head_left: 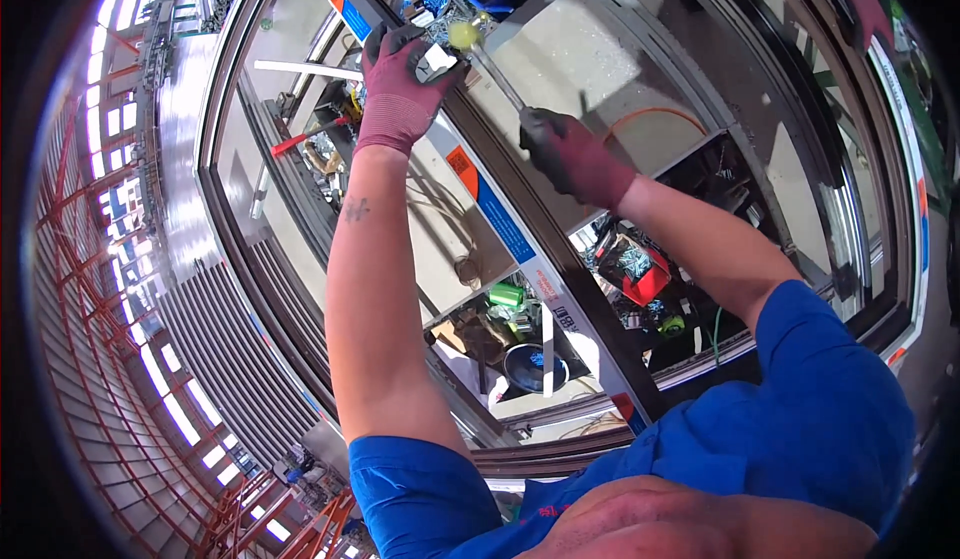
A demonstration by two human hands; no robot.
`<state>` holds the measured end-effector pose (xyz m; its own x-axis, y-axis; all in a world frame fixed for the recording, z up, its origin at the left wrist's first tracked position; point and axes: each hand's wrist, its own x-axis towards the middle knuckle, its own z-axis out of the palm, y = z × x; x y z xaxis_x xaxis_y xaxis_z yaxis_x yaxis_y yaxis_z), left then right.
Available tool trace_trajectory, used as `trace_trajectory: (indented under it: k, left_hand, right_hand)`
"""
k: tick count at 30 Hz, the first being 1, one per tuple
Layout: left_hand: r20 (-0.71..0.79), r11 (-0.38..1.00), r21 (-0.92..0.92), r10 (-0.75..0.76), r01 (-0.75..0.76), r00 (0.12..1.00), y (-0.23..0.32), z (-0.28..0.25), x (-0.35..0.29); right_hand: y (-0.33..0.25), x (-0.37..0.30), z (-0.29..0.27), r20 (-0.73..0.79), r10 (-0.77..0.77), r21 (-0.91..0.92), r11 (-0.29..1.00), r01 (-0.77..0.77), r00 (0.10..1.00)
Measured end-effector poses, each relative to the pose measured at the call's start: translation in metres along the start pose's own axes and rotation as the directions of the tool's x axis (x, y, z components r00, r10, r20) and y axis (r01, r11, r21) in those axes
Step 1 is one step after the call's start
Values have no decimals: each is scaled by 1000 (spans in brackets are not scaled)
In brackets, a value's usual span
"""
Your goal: Assembling aluminum frame profiles using a power drill, sealant, and hammer.
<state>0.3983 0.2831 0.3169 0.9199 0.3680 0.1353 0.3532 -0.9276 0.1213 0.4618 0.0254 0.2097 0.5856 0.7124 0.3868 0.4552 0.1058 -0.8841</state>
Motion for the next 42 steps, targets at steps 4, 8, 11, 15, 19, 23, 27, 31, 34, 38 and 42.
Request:
trace_trajectory:
  k: [4,8,11,15,19,23,27,31,34,38,42]
  left_hand:
    - [26,1000,-9,-13,13,1000,2,4,4]
    - [-10,998,-60,-10,10,1000,-9,8,1]
    - [-16,999,-37,-12,11,1000,-13,9,0]
    - [-46,999,-43,11,-13,999,-11,12,3]
    - [-4,999,-46,-10,9,1000,-3,10,3]
    - [-2,999,-48,-10,10,1000,2,9,-4]
    - [-74,985,-172,-19,6,997,-8,24,-12]
    - [-92,869,-494,-81,26,992,-43,20,-27]
    - [-246,732,-680,-281,42,928,32,10,-33]
    - [-289,576,-814,-508,71,812,33,13,-88]
    - [-413,371,-907,-702,-198,581,46,31,-158]
  right_hand:
    - [8,-8,-12,318,548,477,613,-630,774]
    - [-16,-6,-6,326,676,548,435,-715,661]
    - [-12,-6,-10,468,677,361,439,-823,567]
    - [-5,-4,-17,247,734,493,467,-734,633]
    - [-11,-10,-17,263,683,525,492,-695,682]
    - [23,-46,-41,339,513,313,729,-609,789]
    - [28,-85,-71,351,745,378,441,-814,566]
    - [21,-147,-110,347,790,134,491,-861,505]
    - [-10,-183,-152,422,805,-154,516,-843,416]
    - [-5,-265,-166,581,668,-399,732,-553,465]
    - [-29,-283,-173,752,653,-552,698,-456,88]
